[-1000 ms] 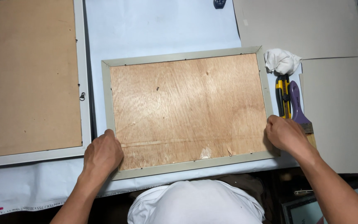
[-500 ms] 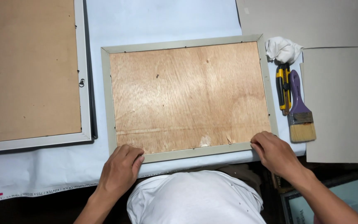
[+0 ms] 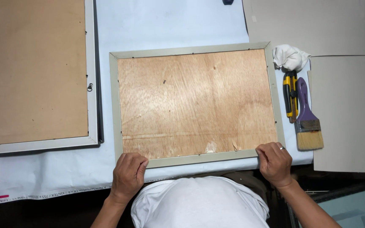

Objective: The person is seen disassembling an art frame and cleaning the inside of the frame.

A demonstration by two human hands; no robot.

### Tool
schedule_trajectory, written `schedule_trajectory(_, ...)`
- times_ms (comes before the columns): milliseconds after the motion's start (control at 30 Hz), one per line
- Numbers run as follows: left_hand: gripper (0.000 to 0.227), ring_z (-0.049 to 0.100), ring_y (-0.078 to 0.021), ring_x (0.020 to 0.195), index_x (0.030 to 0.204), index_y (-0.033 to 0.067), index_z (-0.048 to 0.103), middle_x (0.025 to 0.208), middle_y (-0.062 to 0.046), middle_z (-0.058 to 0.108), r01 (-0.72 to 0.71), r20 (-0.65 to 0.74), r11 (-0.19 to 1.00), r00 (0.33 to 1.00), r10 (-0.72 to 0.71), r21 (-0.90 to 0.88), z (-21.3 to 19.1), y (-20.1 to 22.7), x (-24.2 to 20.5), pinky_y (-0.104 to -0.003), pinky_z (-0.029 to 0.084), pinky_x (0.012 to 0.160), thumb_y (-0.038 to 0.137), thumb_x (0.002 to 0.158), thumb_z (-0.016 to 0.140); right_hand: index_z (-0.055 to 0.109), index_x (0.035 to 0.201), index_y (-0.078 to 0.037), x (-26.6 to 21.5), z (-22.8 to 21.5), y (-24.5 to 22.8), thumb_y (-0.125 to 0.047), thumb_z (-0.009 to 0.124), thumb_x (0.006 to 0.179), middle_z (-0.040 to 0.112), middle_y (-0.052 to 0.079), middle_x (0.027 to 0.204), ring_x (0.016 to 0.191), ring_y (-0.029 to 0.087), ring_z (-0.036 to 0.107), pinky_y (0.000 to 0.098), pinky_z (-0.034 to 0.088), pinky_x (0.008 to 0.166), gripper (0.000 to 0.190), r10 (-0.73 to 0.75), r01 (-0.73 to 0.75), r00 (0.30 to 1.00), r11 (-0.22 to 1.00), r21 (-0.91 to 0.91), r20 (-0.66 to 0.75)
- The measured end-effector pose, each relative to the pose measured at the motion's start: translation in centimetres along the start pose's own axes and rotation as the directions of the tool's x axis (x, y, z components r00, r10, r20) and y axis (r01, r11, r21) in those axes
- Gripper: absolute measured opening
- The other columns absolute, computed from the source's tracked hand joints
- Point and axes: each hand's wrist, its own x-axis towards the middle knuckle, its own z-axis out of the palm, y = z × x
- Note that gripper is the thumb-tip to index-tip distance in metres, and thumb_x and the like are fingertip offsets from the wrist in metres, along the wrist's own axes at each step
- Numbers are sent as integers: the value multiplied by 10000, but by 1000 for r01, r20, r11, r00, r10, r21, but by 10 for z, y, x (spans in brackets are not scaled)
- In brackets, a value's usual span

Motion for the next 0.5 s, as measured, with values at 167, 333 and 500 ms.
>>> schedule_trajectory(167, 119, 581, -201, 817, 945, 92, 689, 909, -43, 638, 32, 33, 999, 999, -32, -16, 13, 21, 11, -334, 502, 756, 54, 835, 712, 650, 943, -64, 7, 12, -28, -37, 721, 831, 638, 57, 849, 746, 205, 575, 341, 462, 747, 135, 27, -31, 997, 998, 57, 76)
schedule_trajectory(333, 105, 551, -163, 811, 929, 126, 677, 890, -8, 604, -108, 86, 988, 989, 117, -107, 60, 80, 34, -309, 467, 749, 77, 856, 735, 713, 893, -79, 38, 33, -109, -64, 723, 823, 636, 50, 906, 819, 205, 567, 350, 423, 821, 72, -163, 99, 974, 931, 351, 159)
schedule_trajectory(500, 147, 541, -182, 793, 997, 87, 702, 880, -15, 588, -114, 55, 966, 990, 130, -232, 64, 93, 45, -321, 446, 737, 76, 853, 733, 681, 860, -90, 44, 52, -120, -40, 701, 849, 593, 34, 865, 778, 180, 515, 320, 396, 779, 54, -142, 71, 976, 923, 379, 163)
